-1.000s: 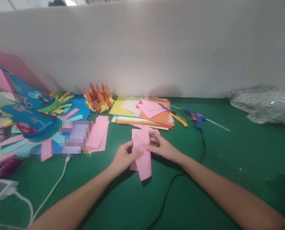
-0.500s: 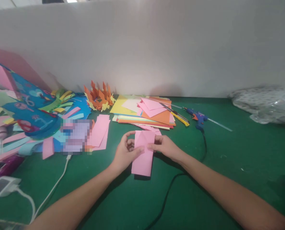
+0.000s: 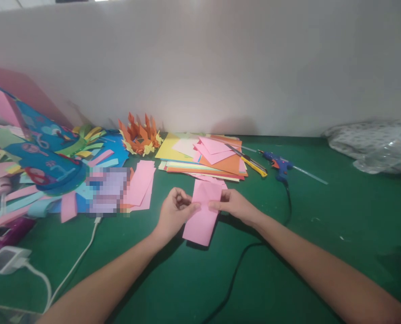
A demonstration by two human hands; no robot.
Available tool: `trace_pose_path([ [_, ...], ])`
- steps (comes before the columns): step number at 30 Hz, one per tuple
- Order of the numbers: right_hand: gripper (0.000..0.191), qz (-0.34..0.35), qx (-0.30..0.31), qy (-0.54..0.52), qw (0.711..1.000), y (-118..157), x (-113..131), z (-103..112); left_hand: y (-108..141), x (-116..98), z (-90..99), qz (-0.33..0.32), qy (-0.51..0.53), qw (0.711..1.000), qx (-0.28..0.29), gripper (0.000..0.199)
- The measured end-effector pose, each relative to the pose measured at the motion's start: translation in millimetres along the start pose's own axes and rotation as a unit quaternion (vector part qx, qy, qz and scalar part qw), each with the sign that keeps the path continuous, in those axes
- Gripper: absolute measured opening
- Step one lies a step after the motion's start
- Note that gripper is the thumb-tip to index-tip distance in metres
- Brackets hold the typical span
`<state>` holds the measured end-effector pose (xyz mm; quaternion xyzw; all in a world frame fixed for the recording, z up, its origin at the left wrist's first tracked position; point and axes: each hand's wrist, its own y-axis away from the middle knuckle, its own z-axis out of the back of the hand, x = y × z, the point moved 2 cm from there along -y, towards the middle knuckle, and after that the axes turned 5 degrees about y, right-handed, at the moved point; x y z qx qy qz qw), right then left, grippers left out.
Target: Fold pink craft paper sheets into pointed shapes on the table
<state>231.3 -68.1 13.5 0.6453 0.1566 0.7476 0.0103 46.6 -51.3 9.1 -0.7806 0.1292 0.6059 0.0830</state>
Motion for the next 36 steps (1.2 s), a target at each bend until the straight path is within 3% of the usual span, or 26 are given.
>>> trace_pose_path([
  [11, 0.042, 0.01, -0.044, 0.009, 0.999, 0.9, -0.7, -3.0, 2.6, 1.6, -0.5, 0.024, -0.056, 0.998, 0.036, 0.043],
  [29, 0.033, 0.002, -0.063, -0.022, 0.998, 0.8, -3.8, -4.2, 3.8, -3.3, 0.2, -0.038, -0.132, 0.99, 0.018, 0.016],
  [36, 0.037, 0.001, -0.083, 0.011, 0.996, 0.7, -5.2, -3.2, -1.2, -6.1, 9.4, -0.068, -0.215, 0.973, 0.044, 0.009],
])
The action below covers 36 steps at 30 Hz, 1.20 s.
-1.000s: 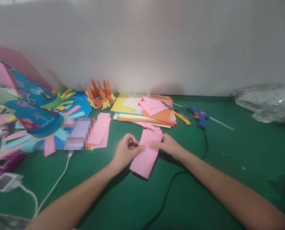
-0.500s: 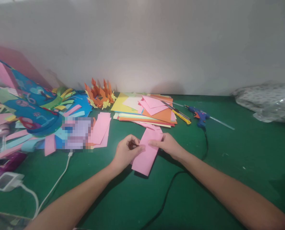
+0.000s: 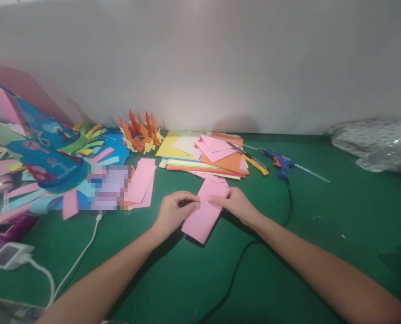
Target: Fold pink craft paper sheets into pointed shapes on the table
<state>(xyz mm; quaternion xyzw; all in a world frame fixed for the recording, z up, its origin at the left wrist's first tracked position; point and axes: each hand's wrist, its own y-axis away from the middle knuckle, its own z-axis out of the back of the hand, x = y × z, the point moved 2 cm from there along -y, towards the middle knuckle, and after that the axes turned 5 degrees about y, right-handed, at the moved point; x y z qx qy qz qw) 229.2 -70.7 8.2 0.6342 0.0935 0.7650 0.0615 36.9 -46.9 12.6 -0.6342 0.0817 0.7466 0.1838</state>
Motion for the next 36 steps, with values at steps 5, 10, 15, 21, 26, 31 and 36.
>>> trace_pose_path([
  [5, 0.049, 0.068, -0.032, 0.041, 0.996, -2.3, -5.0, -0.9, -5.3, -3.9, 6.8, -0.017, -0.082, 0.997, -0.002, 0.004],
  [10, 0.053, 0.254, -0.124, 0.207, 0.937, 4.2, -3.2, -2.2, -9.9, 1.4, 9.8, -0.081, -0.167, 0.982, 0.025, 0.009],
  [15, 0.009, 0.396, -0.005, 0.341, 0.853, 13.7, 6.3, -13.1, -10.0, 4.9, 10.9, -0.114, -0.195, 0.973, 0.044, 0.012],
  [21, 0.015, 0.394, 0.058, 0.36, 0.844, 10.6, 5.4, -19.2, -8.9, 6.9, 10.2, -0.137, -0.225, 0.962, 0.066, 0.012],
  [26, 0.013, 0.385, 0.066, 0.361, 0.847, 8.9, 2.9, -17.6, -10.2, 5.3, 10.5, -0.139, -0.239, 0.957, 0.085, 0.014],
  [31, 0.011, 0.384, 0.082, 0.362, 0.845, 12.2, -0.4, -21.0, -10.9, 4.4, 10.3, -0.118, -0.256, 0.955, 0.094, 0.013],
  [36, 0.01, 0.406, 0.106, 0.359, 0.834, 21.3, 2.0, -31.8, -12.4, 4.3, 10.7, -0.101, -0.245, 0.96, 0.092, 0.012],
])
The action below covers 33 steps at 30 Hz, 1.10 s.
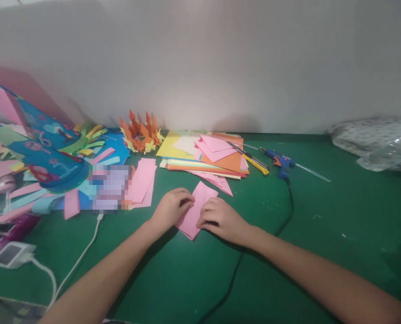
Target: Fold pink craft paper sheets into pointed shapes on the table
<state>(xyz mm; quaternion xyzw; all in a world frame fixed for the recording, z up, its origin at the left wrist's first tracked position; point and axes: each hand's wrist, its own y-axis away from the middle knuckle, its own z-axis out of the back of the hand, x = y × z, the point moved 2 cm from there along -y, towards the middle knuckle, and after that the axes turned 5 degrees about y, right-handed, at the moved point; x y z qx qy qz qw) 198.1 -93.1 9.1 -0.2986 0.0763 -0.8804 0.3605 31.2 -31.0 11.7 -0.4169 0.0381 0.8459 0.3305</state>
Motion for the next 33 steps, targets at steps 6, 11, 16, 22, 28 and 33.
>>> trace_pose_path([
  [6, 0.01, -0.008, 0.002, 0.009, 1.0, 0.0, 3.4, -1.3, 0.0, 9.6, 5.6, 0.032, 0.081, 0.996, 0.035, 0.01],
  [11, 0.009, -0.008, 0.013, 0.009, 1.0, -1.1, 0.9, -0.6, 3.0, 16.4, 13.2, 0.068, 0.168, 0.976, 0.118, 0.026],
  [16, 0.008, -0.015, 0.017, 0.006, 1.0, -2.4, 1.5, 0.0, 3.8, 13.2, 18.7, 0.078, 0.177, 0.968, 0.158, 0.036],
  [22, 0.011, -0.018, 0.032, -0.006, 0.999, 0.0, 8.8, -2.5, 4.8, 10.1, 19.8, 0.079, 0.167, 0.969, 0.164, 0.041],
  [28, 0.013, 0.002, 0.053, -0.024, 0.998, 0.0, 14.1, -6.9, 8.8, 9.5, 18.8, 0.06, 0.143, 0.973, 0.168, 0.047],
  [33, 0.017, 0.064, 0.079, -0.007, 0.995, 1.0, 15.3, -4.8, 11.7, 8.3, 17.2, 0.053, 0.121, 0.974, 0.185, 0.052],
])
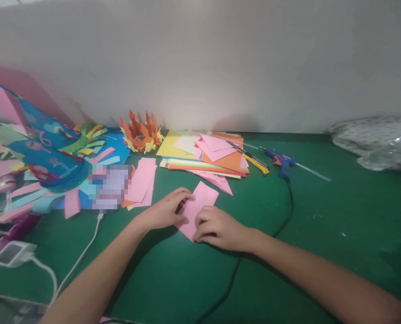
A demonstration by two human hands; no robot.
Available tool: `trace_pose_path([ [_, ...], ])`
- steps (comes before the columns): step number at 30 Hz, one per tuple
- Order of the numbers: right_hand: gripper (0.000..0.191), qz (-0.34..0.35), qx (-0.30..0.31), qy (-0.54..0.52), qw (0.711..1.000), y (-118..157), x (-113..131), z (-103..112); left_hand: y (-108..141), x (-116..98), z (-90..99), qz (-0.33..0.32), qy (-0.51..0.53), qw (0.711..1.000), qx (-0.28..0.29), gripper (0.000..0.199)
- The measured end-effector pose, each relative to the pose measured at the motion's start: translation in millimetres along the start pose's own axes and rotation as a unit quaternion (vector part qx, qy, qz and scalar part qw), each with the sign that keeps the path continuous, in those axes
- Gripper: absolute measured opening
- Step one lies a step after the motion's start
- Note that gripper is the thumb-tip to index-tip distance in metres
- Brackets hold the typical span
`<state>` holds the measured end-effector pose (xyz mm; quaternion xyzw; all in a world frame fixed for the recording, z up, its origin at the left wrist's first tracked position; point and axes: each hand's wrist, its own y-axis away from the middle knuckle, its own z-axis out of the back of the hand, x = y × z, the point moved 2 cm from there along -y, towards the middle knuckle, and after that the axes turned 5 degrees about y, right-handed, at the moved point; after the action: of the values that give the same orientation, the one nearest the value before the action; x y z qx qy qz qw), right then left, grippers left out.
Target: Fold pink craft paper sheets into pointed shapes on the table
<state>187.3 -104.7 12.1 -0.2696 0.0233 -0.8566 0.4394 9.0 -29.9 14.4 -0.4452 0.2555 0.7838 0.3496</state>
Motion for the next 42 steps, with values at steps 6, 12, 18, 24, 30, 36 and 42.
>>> trace_pose_path([
  [6, 0.023, 0.076, 0.03, 0.074, 0.994, 0.6, 4.2, 12.0, 1.1, -4.0, -0.3, -0.016, -0.031, 0.999, 0.008, 0.051],
  [12, 0.039, -0.003, -0.01, 0.21, 0.978, 5.3, -18.5, 35.5, 1.9, -4.2, -0.1, -0.015, -0.047, 0.999, 0.006, 0.048],
  [18, 0.044, -0.103, -0.031, 0.29, 0.951, 19.8, -50.5, 54.9, 2.9, -5.8, 0.1, -0.012, -0.038, 0.999, 0.001, 0.047],
  [24, 0.046, -0.155, -0.099, 0.226, 0.956, 26.5, -56.5, 51.0, -5.0, 1.0, 1.3, 0.019, 0.052, 0.994, -0.092, 0.032],
  [30, 0.036, -0.209, -0.174, 0.099, 0.957, 27.1, -55.1, 41.5, -12.1, 5.0, 0.4, 0.095, 0.197, 0.949, -0.229, 0.031],
  [36, 0.041, -0.121, -0.107, 0.014, 0.987, 17.9, -44.9, 29.5, -13.8, -3.7, -13.4, 0.077, 0.387, 0.887, -0.24, 0.058],
  [42, 0.024, -0.089, -0.173, -0.067, 0.979, 12.6, -41.4, 30.9, -12.9, -13.0, -21.3, 0.068, 0.479, 0.864, -0.138, 0.063],
])
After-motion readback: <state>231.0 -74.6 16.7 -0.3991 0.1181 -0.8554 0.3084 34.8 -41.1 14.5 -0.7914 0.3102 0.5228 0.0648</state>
